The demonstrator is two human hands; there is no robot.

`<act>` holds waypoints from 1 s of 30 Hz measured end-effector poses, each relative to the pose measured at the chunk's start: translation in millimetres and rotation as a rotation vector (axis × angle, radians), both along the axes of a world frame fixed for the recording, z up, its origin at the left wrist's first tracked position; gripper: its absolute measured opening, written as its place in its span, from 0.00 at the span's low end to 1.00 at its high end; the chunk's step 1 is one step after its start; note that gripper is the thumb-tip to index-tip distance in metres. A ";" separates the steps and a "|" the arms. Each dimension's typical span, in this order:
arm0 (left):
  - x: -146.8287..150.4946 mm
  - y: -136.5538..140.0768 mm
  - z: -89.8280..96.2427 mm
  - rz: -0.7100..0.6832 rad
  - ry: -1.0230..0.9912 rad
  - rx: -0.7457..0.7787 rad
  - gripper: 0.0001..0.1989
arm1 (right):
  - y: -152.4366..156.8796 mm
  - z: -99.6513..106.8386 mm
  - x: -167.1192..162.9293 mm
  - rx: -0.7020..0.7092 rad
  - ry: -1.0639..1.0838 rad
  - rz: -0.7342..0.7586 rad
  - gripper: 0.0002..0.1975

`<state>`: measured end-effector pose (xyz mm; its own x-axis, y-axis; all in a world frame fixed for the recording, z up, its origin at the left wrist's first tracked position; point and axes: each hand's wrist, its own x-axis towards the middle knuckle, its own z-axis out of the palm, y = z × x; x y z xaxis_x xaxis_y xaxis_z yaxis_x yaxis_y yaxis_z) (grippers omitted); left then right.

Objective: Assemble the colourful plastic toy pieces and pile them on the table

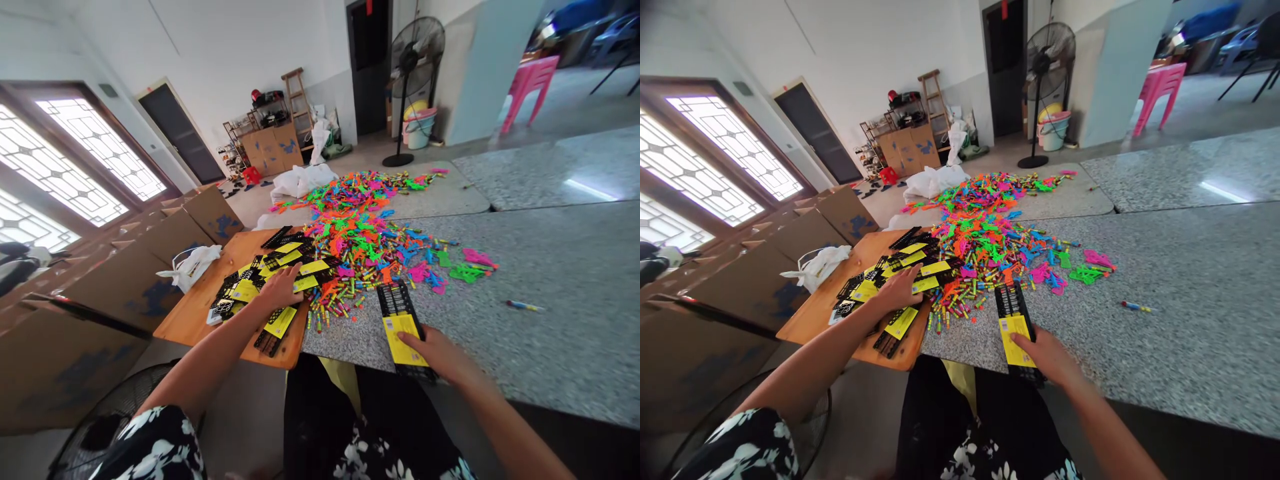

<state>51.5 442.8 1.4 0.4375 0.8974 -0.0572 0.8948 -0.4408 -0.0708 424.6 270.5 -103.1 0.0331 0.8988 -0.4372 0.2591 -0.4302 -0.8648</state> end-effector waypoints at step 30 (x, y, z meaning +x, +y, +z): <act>234.5 -158.7 -95.3 0.105 -0.980 -0.817 0.23 | -38.6 48.7 20.0 -0.028 -0.639 -0.129 0.25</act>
<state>286.0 284.1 -93.9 0.5384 0.7871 -0.3009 0.4520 0.0316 0.8914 444.6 231.9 -54.4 0.4013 0.8586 -0.3191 0.6633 -0.5127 -0.5452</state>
